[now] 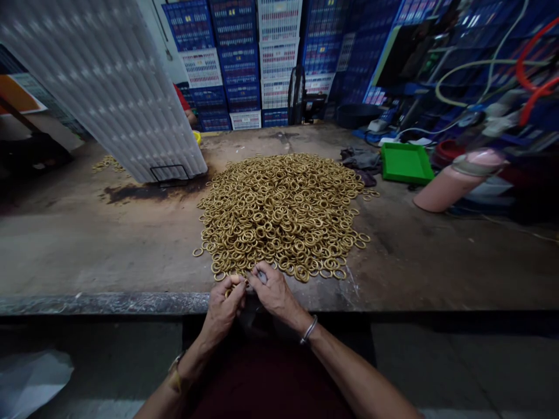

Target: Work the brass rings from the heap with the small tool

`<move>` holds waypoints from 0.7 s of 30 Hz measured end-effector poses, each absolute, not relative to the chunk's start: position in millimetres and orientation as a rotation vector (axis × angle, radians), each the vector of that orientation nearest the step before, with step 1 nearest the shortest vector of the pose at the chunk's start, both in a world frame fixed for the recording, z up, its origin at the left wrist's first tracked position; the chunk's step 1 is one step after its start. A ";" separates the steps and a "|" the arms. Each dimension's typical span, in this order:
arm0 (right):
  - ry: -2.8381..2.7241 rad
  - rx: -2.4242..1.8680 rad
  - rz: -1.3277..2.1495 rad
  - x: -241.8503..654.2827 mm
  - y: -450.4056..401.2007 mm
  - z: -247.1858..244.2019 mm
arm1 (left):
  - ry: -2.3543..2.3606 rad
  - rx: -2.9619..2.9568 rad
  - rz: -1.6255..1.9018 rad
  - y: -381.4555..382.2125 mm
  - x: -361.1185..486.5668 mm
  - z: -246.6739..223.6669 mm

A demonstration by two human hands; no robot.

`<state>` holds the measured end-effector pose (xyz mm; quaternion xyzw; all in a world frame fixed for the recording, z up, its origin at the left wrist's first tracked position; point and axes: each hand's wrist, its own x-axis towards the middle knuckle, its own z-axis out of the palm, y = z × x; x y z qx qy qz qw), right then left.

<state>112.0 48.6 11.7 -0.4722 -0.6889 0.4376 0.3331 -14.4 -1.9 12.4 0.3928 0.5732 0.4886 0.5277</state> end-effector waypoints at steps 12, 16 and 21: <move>-1.609 -1.201 1.418 113.7 53.4 9.5 | 1.016 0.575 1.109 0.1 -12.3 13.4; -1.764 -1.286 1.174 118.0 54.5 4.9 | 1.126 0.697 1.136 -0.7 -9.8 10.1; -2.123 -1.166 0.897 122.4 47.8 -2.5 | 1.219 0.879 1.130 -0.4 -11.2 8.0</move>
